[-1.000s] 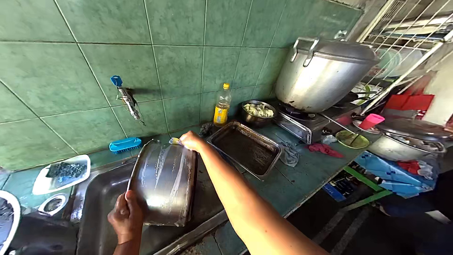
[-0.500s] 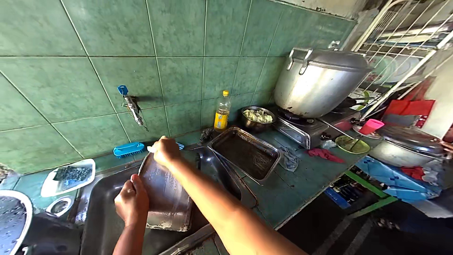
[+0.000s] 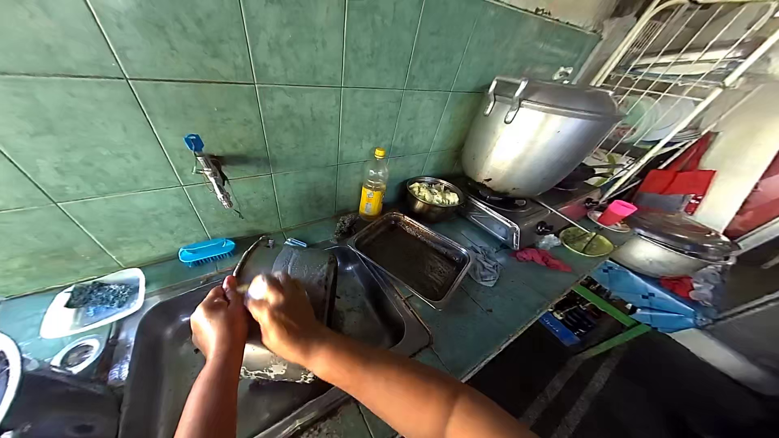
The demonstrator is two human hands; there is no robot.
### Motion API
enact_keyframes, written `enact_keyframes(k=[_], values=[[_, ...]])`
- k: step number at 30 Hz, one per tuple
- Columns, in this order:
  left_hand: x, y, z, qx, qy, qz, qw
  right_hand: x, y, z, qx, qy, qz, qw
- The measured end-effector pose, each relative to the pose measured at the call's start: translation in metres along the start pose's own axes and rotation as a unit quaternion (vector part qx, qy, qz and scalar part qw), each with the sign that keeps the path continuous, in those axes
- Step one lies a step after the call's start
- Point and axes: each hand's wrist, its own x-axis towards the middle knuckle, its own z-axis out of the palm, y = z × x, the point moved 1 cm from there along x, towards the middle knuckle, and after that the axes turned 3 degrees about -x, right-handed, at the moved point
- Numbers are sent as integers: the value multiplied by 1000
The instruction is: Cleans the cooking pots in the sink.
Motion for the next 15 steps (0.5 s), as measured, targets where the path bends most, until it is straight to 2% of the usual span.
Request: enact_keyframes(k=[2,4,6,7,10,12,13,15], values=[[-7,-12,5,-27,21,33,999,-25,17,-2,46,49,-78,995],[-20,-32,13,-75,72,79,991,-16,44,-13,71,57,-65,994],[-35,-50,21,-110,106,89,984,12,81,-25,98,35,21,994],[-39,-57,24,-136,119,84,980,28,101,-29,120,-7,91,989],[-42,-76,27,-194,127,83,969,68,151,-20,164,-152,285,932],[-39,-74,17,-162,78,77,981,81,152,-19,131,-218,333,908],[-33,-64,9,-124,44,75,988,84,138,-23,95,-230,318,915],[-18,-26,-8,-52,-3,57,997,78,96,-26,25,-205,222,953]])
